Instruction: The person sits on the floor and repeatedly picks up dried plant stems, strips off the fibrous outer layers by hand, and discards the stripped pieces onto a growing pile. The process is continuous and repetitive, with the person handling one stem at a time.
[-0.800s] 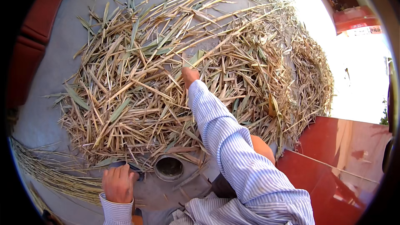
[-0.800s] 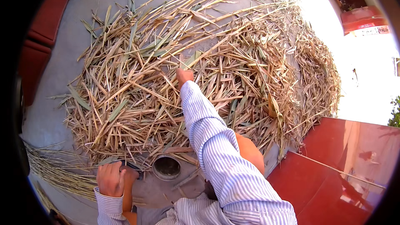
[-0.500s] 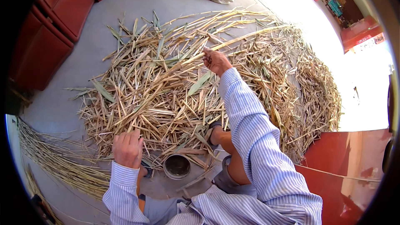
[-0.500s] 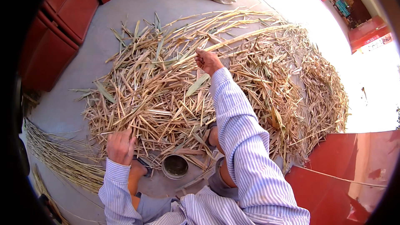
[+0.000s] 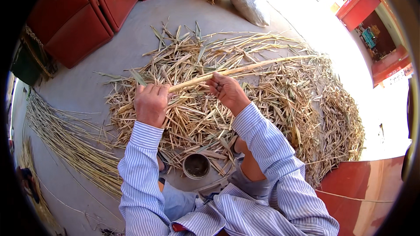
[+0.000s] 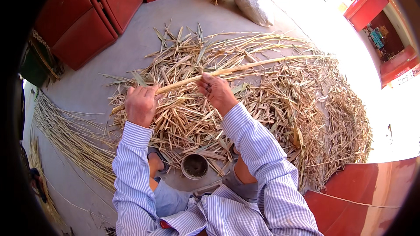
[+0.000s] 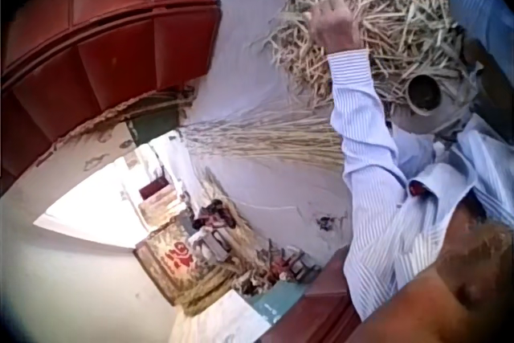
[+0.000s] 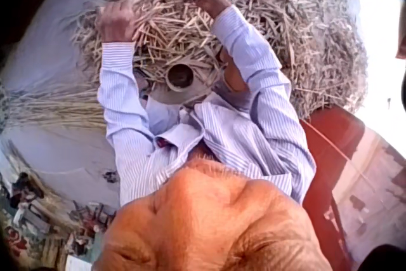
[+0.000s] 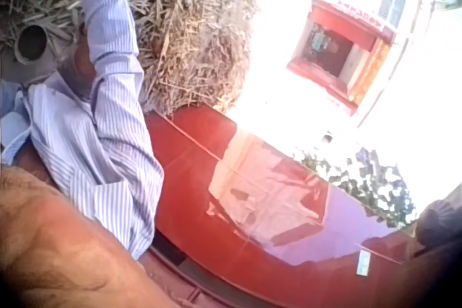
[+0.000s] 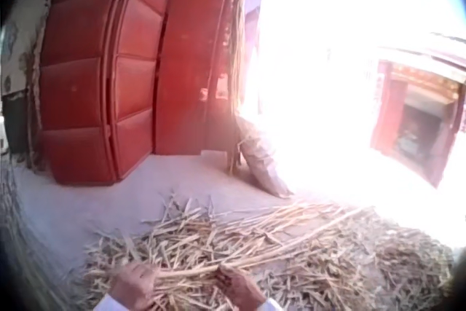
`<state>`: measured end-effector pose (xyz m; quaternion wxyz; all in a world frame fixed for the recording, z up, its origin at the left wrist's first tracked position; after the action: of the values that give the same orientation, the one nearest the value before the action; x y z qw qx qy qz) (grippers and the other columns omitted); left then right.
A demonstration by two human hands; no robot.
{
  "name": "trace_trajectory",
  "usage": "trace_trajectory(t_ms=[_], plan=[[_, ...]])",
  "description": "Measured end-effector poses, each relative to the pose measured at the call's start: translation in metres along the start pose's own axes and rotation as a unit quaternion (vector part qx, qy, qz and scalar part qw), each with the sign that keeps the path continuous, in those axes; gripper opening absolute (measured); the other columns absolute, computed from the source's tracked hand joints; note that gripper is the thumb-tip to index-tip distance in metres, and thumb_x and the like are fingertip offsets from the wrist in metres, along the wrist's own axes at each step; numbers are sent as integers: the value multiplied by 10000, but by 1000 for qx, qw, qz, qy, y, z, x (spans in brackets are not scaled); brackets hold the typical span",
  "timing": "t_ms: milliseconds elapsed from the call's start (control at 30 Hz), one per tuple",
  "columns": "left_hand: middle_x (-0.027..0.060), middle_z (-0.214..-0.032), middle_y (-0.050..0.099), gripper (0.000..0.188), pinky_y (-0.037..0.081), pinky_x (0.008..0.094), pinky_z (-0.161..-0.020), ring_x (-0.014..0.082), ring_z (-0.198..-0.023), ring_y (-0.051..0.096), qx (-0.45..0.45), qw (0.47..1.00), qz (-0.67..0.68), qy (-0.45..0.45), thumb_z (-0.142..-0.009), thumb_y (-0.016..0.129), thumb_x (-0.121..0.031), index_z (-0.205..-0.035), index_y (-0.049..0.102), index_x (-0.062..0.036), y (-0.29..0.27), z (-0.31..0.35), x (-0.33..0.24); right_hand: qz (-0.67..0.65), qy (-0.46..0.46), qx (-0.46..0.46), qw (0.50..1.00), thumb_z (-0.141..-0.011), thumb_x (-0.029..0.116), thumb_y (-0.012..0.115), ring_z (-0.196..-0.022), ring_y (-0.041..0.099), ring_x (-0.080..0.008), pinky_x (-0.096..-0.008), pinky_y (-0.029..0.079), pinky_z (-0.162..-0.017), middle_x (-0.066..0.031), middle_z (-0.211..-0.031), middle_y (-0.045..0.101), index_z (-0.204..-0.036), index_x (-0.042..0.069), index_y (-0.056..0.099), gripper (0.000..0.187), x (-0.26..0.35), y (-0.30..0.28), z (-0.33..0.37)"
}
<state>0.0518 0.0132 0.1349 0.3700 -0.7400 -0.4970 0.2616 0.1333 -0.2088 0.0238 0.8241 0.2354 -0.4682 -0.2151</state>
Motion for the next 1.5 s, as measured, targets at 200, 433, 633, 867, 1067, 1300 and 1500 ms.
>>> trace_trajectory(t_ms=[200, 433, 633, 867, 1067, 1300, 1500], plan=[[38, -773, 682, 206, 433, 335, -641, 180, -717, 606, -51, 994, 88, -39, -728, 785, -171, -853, 670, -54, -16, 12, 35, 20, 0, -59, 998, -911, 174, 663, -726, 634, -127, -222, 539, -566, -37, -839, 630, -974, 22, 617, 170, -10, -3, -24], [86, -837, 700, 148, 504, 263, -681, 134, -740, 620, -307, 861, 265, -306, -870, 713, -133, -888, 648, -1, -80, 13, 71, 52, -14, -96, 994, -870, 232, 716, -644, 579, -93, -209, 491, -523, -10, -783, 606, -947, 45, 631, 219, -7, -5, -43], [84, -948, 694, 293, 422, 368, -799, 252, -904, 617, -17, 998, -31, -49, -751, 753, -211, -983, 669, -52, -35, -15, 19, 85, -33, -95, 991, -840, 239, 726, -541, 494, -72, -198, 397, -443, -3, -705, 551, -870, 57, 588, 231, -6, 4, -46], [35, -914, 695, 318, 415, 364, -777, 201, -891, 622, 14, 1000, -16, -3, -670, 773, -146, -966, 686, -69, -2, -6, 27, 150, -50, -145, 977, -826, 218, 724, -483, 397, -59, -185, 294, -401, 16, -614, 459, -786, 72, 534, 243, -3, 1, -40], [98, -770, 679, 217, 453, 378, -681, 237, -672, 611, -95, 941, 233, -226, -730, 756, -116, -917, 675, -42, -20, 1, 70, 169, -20, -133, 976, -827, 237, 721, -487, 413, -72, -191, 302, -403, -13, -655, 504, -823, 27, 559, 265, -16, 0, -40], [99, -1005, 683, 253, 472, 404, -850, 282, -909, 625, -100, 973, -57, -201, -791, 695, -64, -1038, 644, -37, -36, -12, 73, 165, 37, -80, 982, -888, 270, 696, -516, 501, -78, -197, 393, -428, 12, -640, 543, -836, 46, 575, 260, -38, -5, -36], [81, -1086, 664, 345, 413, 409, -858, 260, -1066, 574, 90, 992, -6, -85, -795, 714, -239, -1080, 650, -57, 30, -19, 10, 136, 64, -4, 989, -916, 257, 656, -648, 605, -126, -224, 491, -525, -80, -828, 659, -951, 1, 617, 262, -53, 17, -18]])
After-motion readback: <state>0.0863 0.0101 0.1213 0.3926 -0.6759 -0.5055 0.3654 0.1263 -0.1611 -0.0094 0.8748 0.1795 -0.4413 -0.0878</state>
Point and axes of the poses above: each hand's wrist, its own z-axis away from the middle knuckle, its own y-axis out of the palm, x = y × z, the point moved 5 cm from there along -z, towards the middle knuckle
